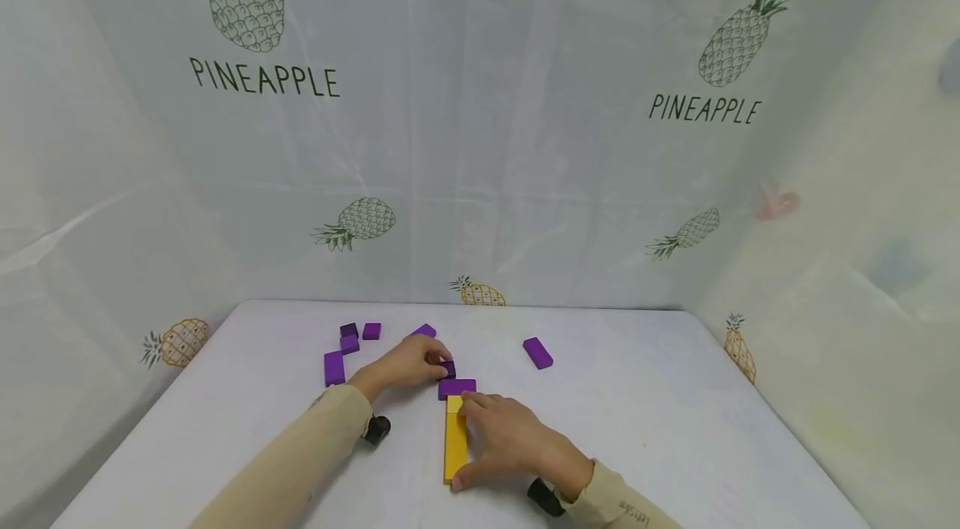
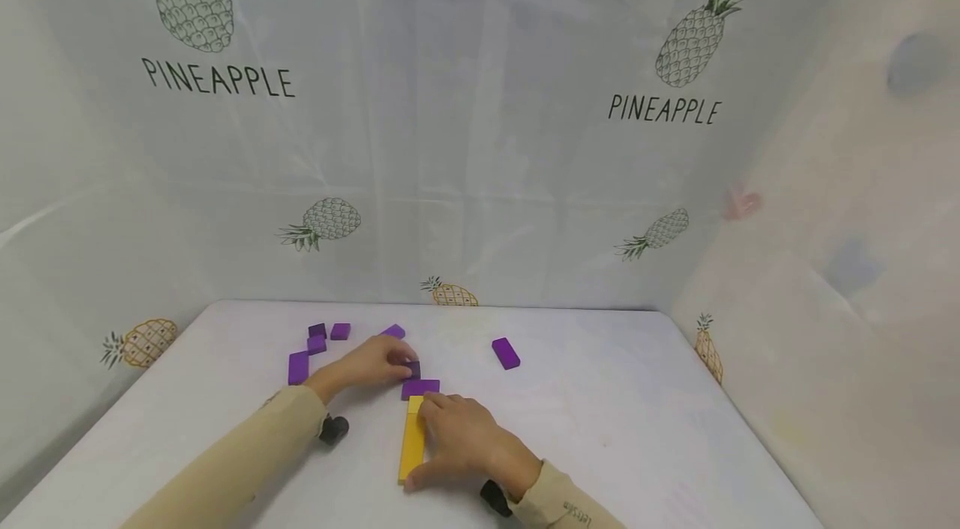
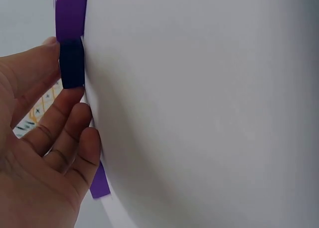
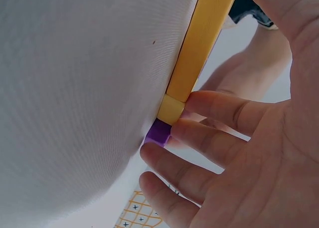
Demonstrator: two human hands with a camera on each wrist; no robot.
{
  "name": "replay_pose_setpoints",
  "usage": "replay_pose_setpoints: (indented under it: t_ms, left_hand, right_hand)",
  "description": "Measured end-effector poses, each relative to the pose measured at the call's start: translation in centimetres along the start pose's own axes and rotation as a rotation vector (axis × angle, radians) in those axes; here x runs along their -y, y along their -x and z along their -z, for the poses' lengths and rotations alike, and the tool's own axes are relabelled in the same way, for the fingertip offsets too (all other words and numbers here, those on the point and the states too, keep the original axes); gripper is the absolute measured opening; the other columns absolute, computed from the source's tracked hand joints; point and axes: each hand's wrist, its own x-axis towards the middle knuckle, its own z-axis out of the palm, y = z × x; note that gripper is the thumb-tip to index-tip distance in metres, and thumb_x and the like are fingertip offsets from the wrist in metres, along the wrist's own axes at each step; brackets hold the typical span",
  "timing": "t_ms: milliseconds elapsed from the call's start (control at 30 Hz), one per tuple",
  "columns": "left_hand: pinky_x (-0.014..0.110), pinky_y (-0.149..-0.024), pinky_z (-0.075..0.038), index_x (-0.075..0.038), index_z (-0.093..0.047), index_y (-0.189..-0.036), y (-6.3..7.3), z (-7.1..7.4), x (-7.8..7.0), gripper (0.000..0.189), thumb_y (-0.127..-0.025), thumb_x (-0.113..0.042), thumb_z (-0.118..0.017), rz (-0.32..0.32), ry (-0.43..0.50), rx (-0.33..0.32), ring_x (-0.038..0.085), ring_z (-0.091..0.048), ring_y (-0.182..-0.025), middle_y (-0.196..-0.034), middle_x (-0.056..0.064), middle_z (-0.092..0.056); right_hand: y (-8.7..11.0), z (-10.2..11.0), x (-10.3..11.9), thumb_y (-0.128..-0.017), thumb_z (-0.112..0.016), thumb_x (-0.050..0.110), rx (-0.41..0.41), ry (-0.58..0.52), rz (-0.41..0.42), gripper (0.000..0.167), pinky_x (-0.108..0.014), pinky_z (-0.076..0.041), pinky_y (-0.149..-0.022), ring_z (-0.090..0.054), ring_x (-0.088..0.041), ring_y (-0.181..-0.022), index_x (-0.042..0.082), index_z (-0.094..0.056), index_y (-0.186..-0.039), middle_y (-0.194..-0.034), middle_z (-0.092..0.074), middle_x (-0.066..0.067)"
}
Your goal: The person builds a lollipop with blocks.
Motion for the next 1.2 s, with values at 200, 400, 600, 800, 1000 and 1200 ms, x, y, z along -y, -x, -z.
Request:
replay_pose_setpoints:
  t_ms: [200, 400, 600, 800, 1000, 1200]
  left_hand:
    - [0.036, -0.083, -0.050, -0.021, -0.071, -0.106, -0.7, -0.8, -0.9, 0.019, -0.087, -0.020, -0.071, -0.003, 0.037, 0.017, 0.014, -0.055, -0.086, -0.092, -0.006, -0.062]
    - [0.035, -0.081, -0.050, -0.021, -0.071, -0.105, -1.5, -1.4, -1.0, 0.018, -0.086, -0.020, -0.072, 0.007, 0.056, 0.017, 0.015, -0.055, -0.085, -0.091, -0.006, -0.062]
    - [0.034, -0.083, -0.049, -0.023, -0.072, -0.104, -1.8, -1.7, -1.2, 0.017, -0.087, -0.020, -0.071, 0.008, 0.043, 0.030, 0.014, -0.055, -0.086, -0.090, -0.007, -0.062]
    - [0.035, -0.084, -0.050, -0.022, -0.072, -0.103, -1.8, -1.7, -1.5, 0.016, -0.088, -0.019, -0.070, 0.010, 0.050, 0.030, 0.014, -0.056, -0.087, -0.091, -0.006, -0.063]
    - [0.036, -0.085, -0.050, -0.020, -0.072, -0.104, -1.8, -1.8, -1.9, 0.016, -0.088, -0.017, -0.070, 0.010, 0.061, 0.032, 0.015, -0.056, -0.087, -0.092, -0.005, -0.063]
    - [0.037, -0.086, -0.050, -0.020, -0.072, -0.104, -1.7, -1.8, -2.1, 0.016, -0.088, -0.017, -0.070, 0.011, 0.071, 0.036, 0.015, -0.056, -0.087, -0.091, -0.005, -0.064]
  right_hand:
    - [0.0, -0.1, -0.1, -0.061, -0.059, 0.085, 0.000, -0.005, 0.003, 0.092, -0.043, -0.042, -0.100, -0.048, -0.022, -0.125, 0.020, -0.054, -0.125, -0.144, -0.044, -0.001]
    - [0.0, 0.0, -0.1, -0.061, -0.059, 0.085, -0.010, 0.009, 0.011, 0.092, -0.043, -0.043, -0.099, -0.048, -0.022, -0.125, 0.019, -0.054, -0.125, -0.144, -0.044, -0.001]
    - [0.1, 0.2, 0.1, -0.061, -0.060, 0.084, 0.003, -0.005, 0.002, 0.091, -0.044, -0.043, -0.099, -0.048, -0.023, -0.125, 0.019, -0.054, -0.125, -0.144, -0.044, -0.001]
    - [0.2, 0.3, 0.1, -0.063, -0.060, 0.083, -0.006, -0.005, 0.016, 0.090, -0.043, -0.043, -0.099, -0.048, -0.023, -0.125, 0.018, -0.054, -0.125, -0.144, -0.044, -0.002]
    - [0.2, 0.3, 0.1, -0.062, -0.060, 0.083, -0.016, -0.004, 0.025, 0.089, -0.044, -0.044, -0.097, -0.049, -0.024, -0.123, 0.018, -0.055, -0.123, -0.143, -0.046, -0.003]
    - [0.1, 0.2, 0.1, -0.062, -0.060, 0.083, -0.008, -0.002, 0.009, 0.091, -0.044, -0.043, -0.098, -0.048, -0.023, -0.125, 0.019, -0.054, -0.124, -0.144, -0.045, -0.002]
